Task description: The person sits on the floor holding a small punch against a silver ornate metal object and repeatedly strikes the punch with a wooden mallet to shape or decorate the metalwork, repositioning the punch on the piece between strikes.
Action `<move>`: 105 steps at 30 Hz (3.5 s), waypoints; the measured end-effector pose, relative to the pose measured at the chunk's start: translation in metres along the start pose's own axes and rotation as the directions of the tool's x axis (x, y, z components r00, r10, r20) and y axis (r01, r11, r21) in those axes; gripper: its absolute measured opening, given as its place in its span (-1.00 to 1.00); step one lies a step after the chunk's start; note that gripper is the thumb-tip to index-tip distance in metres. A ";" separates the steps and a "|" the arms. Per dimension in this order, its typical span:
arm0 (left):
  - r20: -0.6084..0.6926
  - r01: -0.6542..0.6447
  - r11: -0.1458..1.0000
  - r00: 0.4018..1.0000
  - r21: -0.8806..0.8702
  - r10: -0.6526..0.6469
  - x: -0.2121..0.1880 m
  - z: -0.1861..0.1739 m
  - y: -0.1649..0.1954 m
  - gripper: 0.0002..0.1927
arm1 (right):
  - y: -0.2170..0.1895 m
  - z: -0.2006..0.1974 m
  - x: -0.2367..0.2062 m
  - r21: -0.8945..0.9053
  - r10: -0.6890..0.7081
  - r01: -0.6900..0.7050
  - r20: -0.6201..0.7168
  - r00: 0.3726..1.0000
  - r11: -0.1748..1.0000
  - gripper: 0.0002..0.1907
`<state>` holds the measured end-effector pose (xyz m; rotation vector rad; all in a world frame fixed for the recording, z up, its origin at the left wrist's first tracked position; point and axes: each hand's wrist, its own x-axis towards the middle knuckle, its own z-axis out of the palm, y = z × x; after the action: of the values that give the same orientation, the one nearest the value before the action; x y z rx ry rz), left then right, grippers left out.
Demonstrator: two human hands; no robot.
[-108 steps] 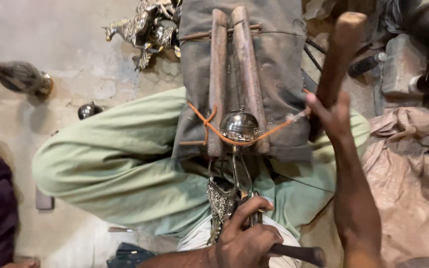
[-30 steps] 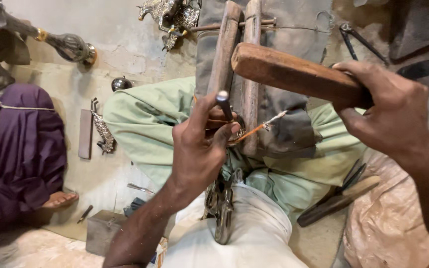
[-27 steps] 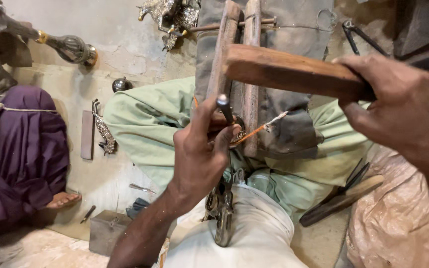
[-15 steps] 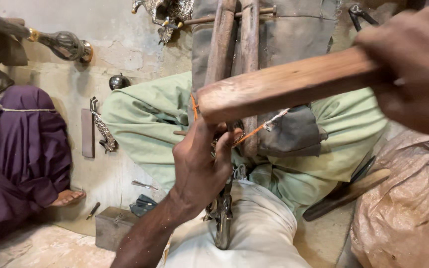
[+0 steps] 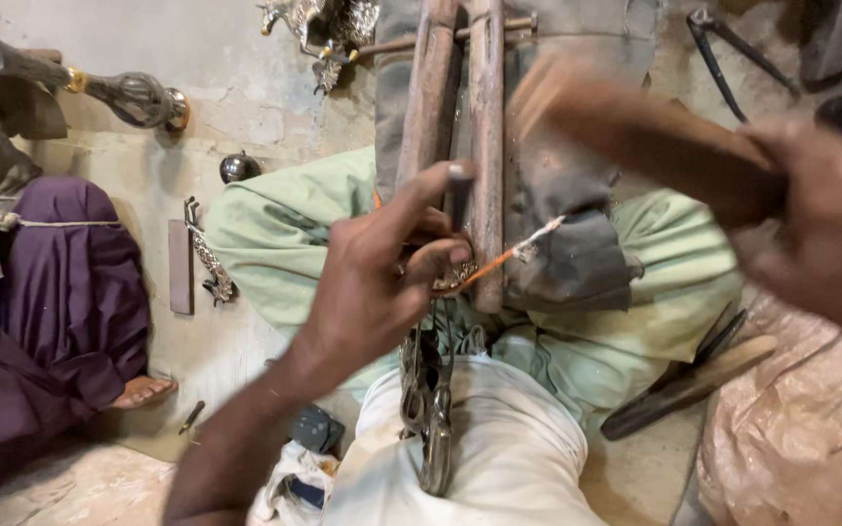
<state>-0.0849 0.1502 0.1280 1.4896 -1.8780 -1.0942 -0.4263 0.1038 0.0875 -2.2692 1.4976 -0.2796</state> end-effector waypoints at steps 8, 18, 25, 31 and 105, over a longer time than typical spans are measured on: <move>0.444 -0.285 0.953 0.870 0.098 0.215 0.048 -0.017 0.008 -0.37 | 0.011 0.089 -0.049 0.503 0.180 -0.130 -0.052 0.982 0.854 -0.44; 0.499 -0.219 0.954 0.862 0.207 0.089 0.048 -0.019 0.017 -0.43 | 0.023 0.096 -0.051 0.458 0.120 -0.035 -0.156 0.980 0.888 -0.50; 0.301 -0.116 0.978 0.952 0.174 0.059 0.021 -0.019 0.010 -0.38 | 0.012 0.025 -0.002 0.296 0.097 -0.112 0.066 0.993 0.948 -0.59; -0.027 -0.153 0.976 0.987 0.154 0.159 -0.014 -0.007 0.007 -0.43 | 0.008 -0.012 0.034 0.204 0.057 -0.077 0.104 0.993 0.976 -0.39; -0.171 -0.007 0.990 0.985 -0.139 -0.017 -0.023 -0.006 -0.020 -0.60 | -0.031 -0.044 0.097 -0.268 -0.443 0.435 0.032 0.896 0.860 -0.44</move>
<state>-0.0631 0.1687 0.1166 1.4603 -1.6477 -1.0413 -0.3784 0.0163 0.1356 -2.8306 1.0595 -0.2512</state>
